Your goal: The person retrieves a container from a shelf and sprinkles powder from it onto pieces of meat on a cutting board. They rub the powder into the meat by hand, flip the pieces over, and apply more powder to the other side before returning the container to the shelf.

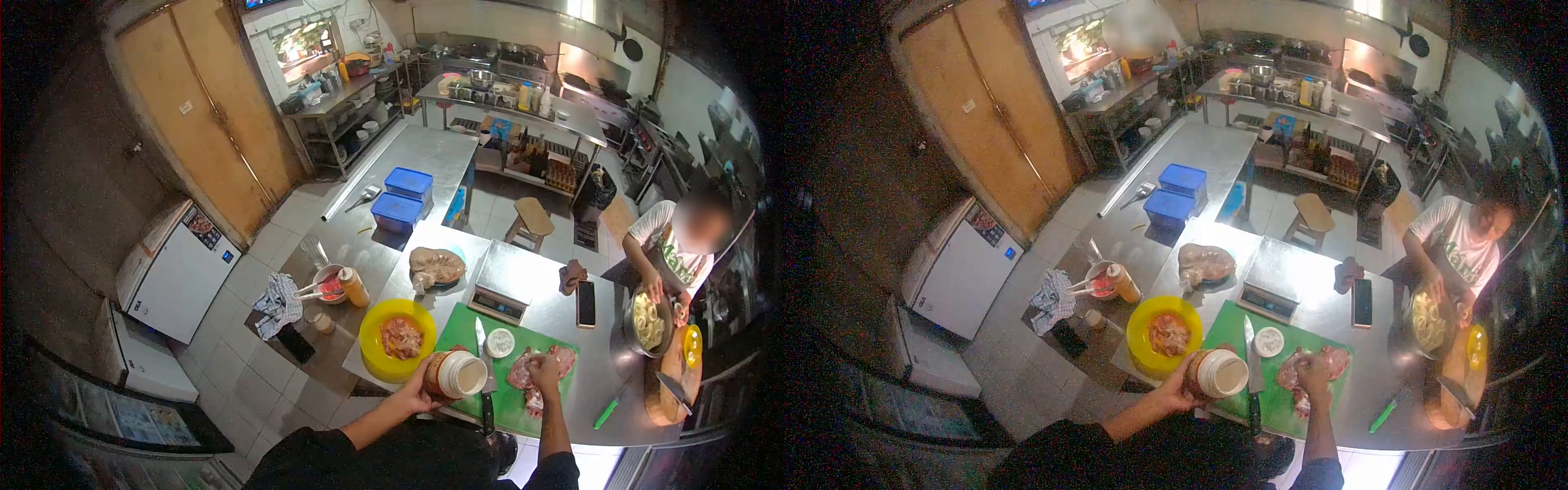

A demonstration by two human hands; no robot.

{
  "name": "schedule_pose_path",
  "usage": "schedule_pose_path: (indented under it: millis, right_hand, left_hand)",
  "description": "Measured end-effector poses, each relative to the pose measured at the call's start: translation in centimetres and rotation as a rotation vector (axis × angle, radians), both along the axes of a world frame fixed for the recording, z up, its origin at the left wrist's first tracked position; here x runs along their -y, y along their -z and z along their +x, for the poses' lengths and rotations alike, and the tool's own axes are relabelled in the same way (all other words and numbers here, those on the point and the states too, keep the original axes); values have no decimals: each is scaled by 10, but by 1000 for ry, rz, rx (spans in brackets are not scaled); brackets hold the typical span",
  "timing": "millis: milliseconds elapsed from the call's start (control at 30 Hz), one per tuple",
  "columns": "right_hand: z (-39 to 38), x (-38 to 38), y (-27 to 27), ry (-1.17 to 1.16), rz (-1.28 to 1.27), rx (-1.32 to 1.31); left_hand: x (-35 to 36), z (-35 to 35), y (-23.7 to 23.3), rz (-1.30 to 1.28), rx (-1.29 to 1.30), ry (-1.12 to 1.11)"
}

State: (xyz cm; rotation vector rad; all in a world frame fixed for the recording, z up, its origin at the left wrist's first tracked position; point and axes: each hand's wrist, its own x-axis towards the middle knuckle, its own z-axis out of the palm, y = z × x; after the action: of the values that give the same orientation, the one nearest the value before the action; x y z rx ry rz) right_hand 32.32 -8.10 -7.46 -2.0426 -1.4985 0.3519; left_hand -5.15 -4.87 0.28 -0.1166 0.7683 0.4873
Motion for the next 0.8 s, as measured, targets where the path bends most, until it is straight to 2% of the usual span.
schedule_pose_path:
  millis: [67, 133, 167, 233, 267, 333, 433, 567, 600, 667, 700, 767, 800]
  right_hand:
    - [7, 8, 10, -51, -74, -50]
    - [21, 20, 23, 9, -31, -535]
    - [27, 30, 21, 8, -37, -539]
    - [31, 55, -31, 60, -162, -358]
    - [36, 63, -35, 58, -165, -359]
    - [51, 88, -30, 29, -333, -199]
    - [62, 105, 0, 100, -388, -157]
    - [64, 107, 2, 182, -169, 80]
    - [57, 104, -4, 184, -165, 82]
    - [44, 96, -19, 221, -60, -138]
    - [45, 95, -18, 220, -50, -137]
    - [49, 98, -7, 76, -250, 102]
    - [51, 97, -1, 75, -229, 107]
  left_hand:
    - [-2, -2, 7, -7, 12, 24]
    - [-3, -3, 10, -1, 18, 27]
    - [-3, -3, 12, 9, 30, 29]
    - [-4, -4, 11, -1, 10, 16]
    - [-5, -5, 9, -9, -6, 7]
    - [-6, -3, -5, -28, -21, 17]
    - [-8, 0, -10, -55, -51, 33]
    - [-13, 5, 10, -5, -28, 61]
    - [-13, 8, 8, -1, -26, 63]
    - [-15, 12, 2, -10, -35, 36]
    - [-16, 13, 3, 0, -32, 36]
    - [-18, 13, 9, -32, 16, 27]
    - [-17, 13, 11, -1, 50, 20]
